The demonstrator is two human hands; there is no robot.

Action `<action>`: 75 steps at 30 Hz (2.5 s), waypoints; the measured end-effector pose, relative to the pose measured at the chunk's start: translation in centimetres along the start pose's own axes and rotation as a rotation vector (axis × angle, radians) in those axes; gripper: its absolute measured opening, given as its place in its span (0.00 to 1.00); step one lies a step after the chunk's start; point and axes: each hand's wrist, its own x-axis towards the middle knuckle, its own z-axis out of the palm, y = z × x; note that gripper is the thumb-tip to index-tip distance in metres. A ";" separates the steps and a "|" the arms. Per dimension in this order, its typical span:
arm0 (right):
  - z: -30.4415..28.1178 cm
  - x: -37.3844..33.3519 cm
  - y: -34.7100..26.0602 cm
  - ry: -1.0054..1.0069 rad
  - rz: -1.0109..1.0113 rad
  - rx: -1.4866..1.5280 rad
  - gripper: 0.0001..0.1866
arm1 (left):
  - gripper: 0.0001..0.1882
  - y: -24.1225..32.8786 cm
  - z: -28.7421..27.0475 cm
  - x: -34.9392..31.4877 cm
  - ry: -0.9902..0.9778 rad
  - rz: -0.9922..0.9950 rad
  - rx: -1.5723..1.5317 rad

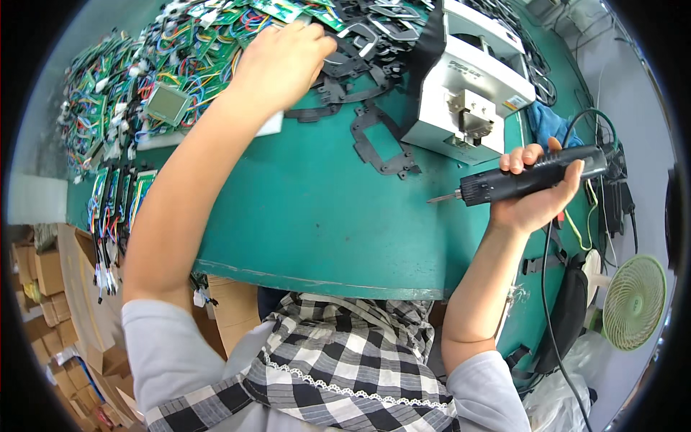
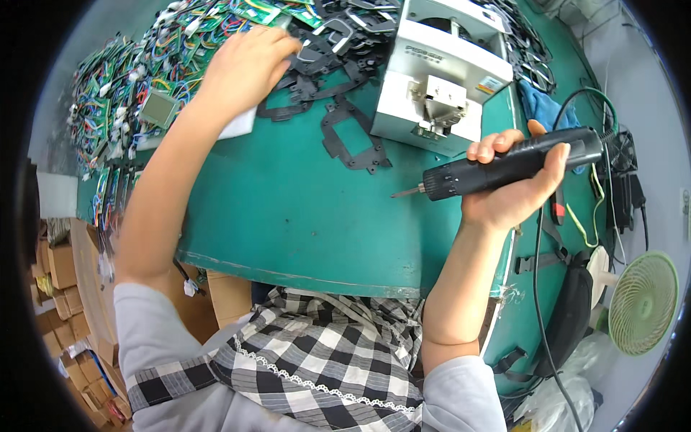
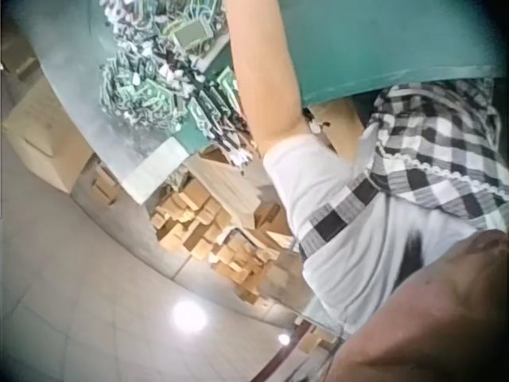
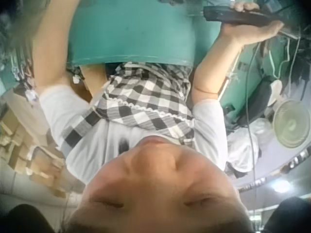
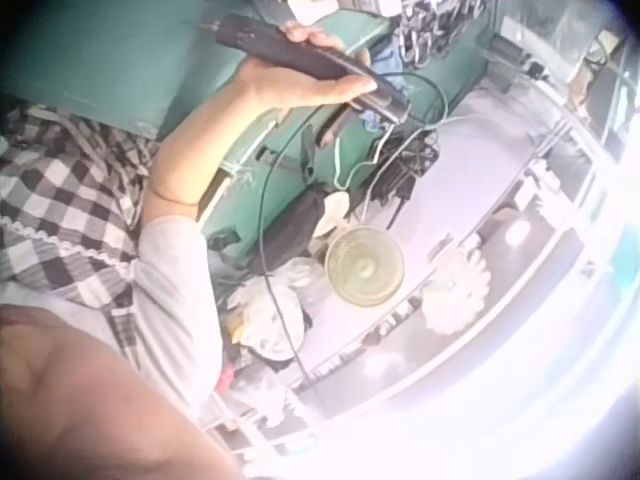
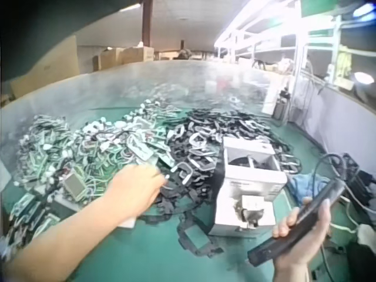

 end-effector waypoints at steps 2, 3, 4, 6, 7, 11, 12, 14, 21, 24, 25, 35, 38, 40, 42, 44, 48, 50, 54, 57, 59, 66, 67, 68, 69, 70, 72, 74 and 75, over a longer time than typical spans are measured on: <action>-0.1 0.2 -0.1 -0.001 0.006 -0.011 0.28 | 0.28 -2.3 5.1 3.0 0.222 0.158 0.004; -0.3 0.0 -0.2 0.016 0.023 0.021 0.28 | 0.35 -2.4 5.0 3.8 -0.045 0.111 -0.150; 0.0 0.0 -0.3 0.036 0.015 0.029 0.27 | 0.35 -4.0 5.0 5.1 -0.257 0.081 -0.393; 0.1 0.1 -0.4 0.025 0.010 0.013 0.24 | 0.36 -3.9 3.9 4.9 -0.240 0.048 -0.517; -0.1 0.2 -0.2 0.025 0.051 0.113 0.24 | 0.37 -3.4 3.6 4.6 -0.205 0.017 -0.476; 0.5 0.1 -0.3 0.028 0.042 0.125 0.25 | 0.22 -3.2 4.2 3.2 0.075 -0.020 -0.464; 0.5 0.2 0.0 0.023 0.055 0.162 0.25 | 0.19 -4.2 5.4 2.8 0.105 -0.111 -0.602; 0.6 0.5 1.1 -0.029 0.086 0.132 0.26 | 0.15 -8.8 8.7 1.4 0.281 -0.218 -0.789; -1.1 0.5 0.6 0.011 0.020 0.126 0.29 | 0.15 10.1 -1.3 -5.6 -0.440 -0.209 -1.064; -0.6 0.5 0.7 -0.004 0.036 0.133 0.30 | 0.16 13.0 0.0 -7.6 -0.181 0.092 -0.851; -0.5 0.5 0.9 -0.012 0.038 0.124 0.30 | 0.17 13.1 -1.0 -7.6 -0.291 0.037 -0.842; -0.4 0.7 0.1 0.019 0.048 0.144 0.26 | 0.25 -3.8 -0.8 -9.1 -0.116 -0.084 -0.388; -0.8 0.7 -0.1 0.023 0.074 0.185 0.27 | 0.39 -13.3 0.1 -12.2 -0.322 -0.132 0.111; -0.6 0.7 0.1 0.043 0.070 0.168 0.24 | 0.37 -16.0 1.2 -13.2 -0.386 -0.129 -0.221; -0.3 0.8 0.6 0.035 0.083 0.144 0.22 | 0.38 -16.0 1.2 -13.2 -0.373 -0.079 -0.237; -1.4 1.0 0.6 0.016 0.073 0.145 0.21 | 0.42 -14.6 -0.7 -12.5 -0.352 -0.061 -0.225; -1.5 0.6 0.0 0.042 0.059 0.124 0.23 | 0.40 -12.0 -1.0 -11.4 -0.254 -0.094 -0.094; -1.0 0.7 0.0 0.042 0.076 0.150 0.24 | 0.34 -11.6 -1.4 -11.4 -0.190 -0.122 0.020; -0.3 0.4 0.0 0.023 0.068 0.048 0.24 | 0.27 -12.9 -2.1 -12.3 0.014 -0.075 0.080; -0.1 0.3 0.0 0.048 0.067 0.049 0.24 | 0.23 -13.5 -3.1 -11.9 0.174 -0.187 -0.023; -0.3 0.5 0.2 0.044 0.059 0.055 0.24 | 0.23 -13.4 -4.2 -11.1 0.369 -0.288 -0.097; -0.8 0.4 -0.1 0.053 0.050 0.035 0.24 | 0.25 4.0 -6.7 -4.8 0.174 0.088 -0.379; -0.7 0.3 0.0 0.043 0.050 0.035 0.24 | 0.26 5.0 -5.6 -5.0 0.112 0.088 -0.365; -0.7 0.4 -0.1 0.041 0.038 0.027 0.24 | 0.27 5.6 -4.0 -4.8 0.057 0.101 -0.362; -0.6 0.4 -0.1 0.052 0.046 0.029 0.24 | 0.28 5.8 -3.0 -4.7 0.080 0.097 -0.341; -0.6 0.5 -0.1 0.056 0.053 0.042 0.24 | 0.29 5.9 -1.9 -4.7 0.101 0.096 -0.326; -0.5 0.6 -0.1 0.063 0.067 0.067 0.24 | 0.32 5.8 -0.3 -4.6 0.127 0.078 -0.311; -0.6 0.6 0.0 0.054 0.074 0.081 0.24 | 0.33 5.5 1.1 -4.6 0.135 0.042 -0.308; -0.6 0.4 -0.1 0.052 0.073 0.075 0.24 | 0.38 5.4 1.6 -4.7 0.106 0.033 -0.335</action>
